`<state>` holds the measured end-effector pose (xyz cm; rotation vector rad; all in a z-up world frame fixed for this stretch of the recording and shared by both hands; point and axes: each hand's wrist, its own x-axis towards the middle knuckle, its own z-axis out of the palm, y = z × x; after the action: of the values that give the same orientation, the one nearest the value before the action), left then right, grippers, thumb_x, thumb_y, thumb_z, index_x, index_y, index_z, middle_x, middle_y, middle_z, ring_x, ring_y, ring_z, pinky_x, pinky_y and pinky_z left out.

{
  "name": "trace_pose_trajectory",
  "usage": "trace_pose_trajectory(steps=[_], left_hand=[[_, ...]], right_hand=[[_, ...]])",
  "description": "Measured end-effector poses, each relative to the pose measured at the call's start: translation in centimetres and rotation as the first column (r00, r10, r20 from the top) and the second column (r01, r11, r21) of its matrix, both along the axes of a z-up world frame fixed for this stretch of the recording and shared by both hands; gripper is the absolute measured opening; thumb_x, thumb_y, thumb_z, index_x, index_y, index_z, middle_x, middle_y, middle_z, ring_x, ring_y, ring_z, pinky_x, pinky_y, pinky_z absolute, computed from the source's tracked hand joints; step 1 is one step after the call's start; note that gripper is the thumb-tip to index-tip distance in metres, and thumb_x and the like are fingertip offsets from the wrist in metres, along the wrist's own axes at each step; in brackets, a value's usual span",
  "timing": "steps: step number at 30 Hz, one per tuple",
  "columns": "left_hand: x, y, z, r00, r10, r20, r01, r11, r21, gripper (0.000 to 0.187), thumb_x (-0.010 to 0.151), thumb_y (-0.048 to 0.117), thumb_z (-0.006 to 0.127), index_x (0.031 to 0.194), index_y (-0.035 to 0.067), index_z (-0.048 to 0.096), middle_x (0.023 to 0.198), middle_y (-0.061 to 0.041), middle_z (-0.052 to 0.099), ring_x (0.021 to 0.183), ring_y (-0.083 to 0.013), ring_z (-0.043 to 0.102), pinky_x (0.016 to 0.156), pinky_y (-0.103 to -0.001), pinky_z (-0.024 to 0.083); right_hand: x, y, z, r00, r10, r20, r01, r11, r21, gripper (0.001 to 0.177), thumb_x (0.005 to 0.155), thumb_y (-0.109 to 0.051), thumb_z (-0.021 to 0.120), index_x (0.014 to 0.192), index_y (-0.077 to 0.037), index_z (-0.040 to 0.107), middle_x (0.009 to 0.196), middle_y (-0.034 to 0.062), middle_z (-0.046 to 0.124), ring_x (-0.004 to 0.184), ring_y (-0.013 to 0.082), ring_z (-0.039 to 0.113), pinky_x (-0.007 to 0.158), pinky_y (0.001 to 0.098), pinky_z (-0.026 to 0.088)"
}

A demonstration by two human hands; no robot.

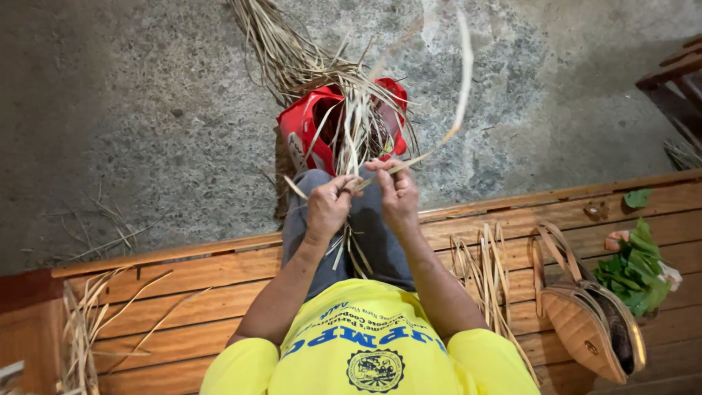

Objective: Weave natural fibers to create a basket or bag

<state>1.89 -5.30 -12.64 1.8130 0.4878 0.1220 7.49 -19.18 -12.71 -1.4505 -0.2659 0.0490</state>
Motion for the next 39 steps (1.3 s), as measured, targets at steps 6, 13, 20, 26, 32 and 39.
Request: trace_pose_trajectory(steps=[6,13,20,26,32,39], left_hand=[[-0.9,0.6,-2.2,0.994,-0.099,0.053,0.092,0.987,0.132,0.028,0.091,0.006,0.060,0.108,0.017,0.079,0.076,-0.010,0.077,0.084,-0.0304,0.076,0.081,-0.044,0.060],[-5.2,9.6,-5.8,0.967,-0.097,0.234,-0.117,0.650,0.751,0.024,0.086,-0.001,0.067,0.103,0.013,0.078,0.089,-0.008,0.074,0.086,-0.0321,0.070,0.086,-0.043,0.056],[-7.9,16.9,-7.1,0.988,0.118,0.100,-0.137,0.368,0.920,0.015,0.102,0.019,0.067,0.108,0.029,0.075,0.088,0.003,0.068,0.085,-0.0249,0.070,0.080,-0.041,0.057],[-8.6,19.8,-6.2,0.989,0.103,0.102,-0.143,0.580,0.802,0.016,0.103,0.009,0.067,0.107,0.023,0.074,0.089,-0.005,0.069,0.090,-0.0333,0.070,0.086,-0.044,0.055],[-8.0,18.4,-5.7,0.997,0.046,0.056,-0.072,0.623,0.779,0.018,0.097,0.005,0.069,0.105,0.020,0.075,0.093,-0.008,0.074,0.092,-0.0366,0.071,0.088,-0.047,0.055],[-7.7,15.1,-8.6,0.987,-0.137,-0.084,0.152,0.625,0.766,0.019,0.094,0.020,0.067,0.103,0.037,0.072,0.087,0.008,0.073,0.089,-0.0194,0.072,0.091,-0.036,0.057]], right_hand=[[0.6,-0.8,-0.7,0.998,-0.069,0.014,0.068,0.995,0.069,0.004,0.104,-0.004,0.061,0.107,-0.002,0.059,0.103,0.0161,0.078,0.118,0.0258,0.068,0.112,0.0471,0.045],[7.9,-12.9,-0.6,0.839,-0.522,0.154,0.539,0.758,-0.367,0.022,0.104,-0.021,0.059,0.088,-0.019,0.075,0.088,0.0019,0.077,0.090,0.0129,0.066,0.096,0.0321,0.047],[8.1,-16.9,-1.5,0.936,-0.342,0.083,0.351,0.891,-0.289,0.010,0.099,-0.009,0.063,0.103,-0.011,0.072,0.082,0.0046,0.071,0.084,0.0094,0.061,0.088,0.0268,0.048],[5.4,-17.4,1.2,0.993,0.107,-0.057,-0.095,0.979,0.179,0.015,0.078,-0.005,0.070,0.091,0.003,0.065,0.096,0.0216,0.068,0.093,0.0271,0.064,0.088,0.0350,0.049],[4.4,-16.3,6.2,0.893,0.351,0.283,-0.441,0.811,0.385,0.024,0.076,-0.017,0.074,0.069,-0.001,0.057,0.069,0.0191,0.050,0.069,0.0413,0.056,0.071,0.0522,0.045],[6.2,-17.3,4.3,0.889,0.257,0.379,-0.451,0.639,0.623,0.024,0.082,-0.017,0.081,0.074,-0.012,0.060,0.098,0.0175,0.057,0.109,0.0475,0.062,0.097,0.0648,0.048]])
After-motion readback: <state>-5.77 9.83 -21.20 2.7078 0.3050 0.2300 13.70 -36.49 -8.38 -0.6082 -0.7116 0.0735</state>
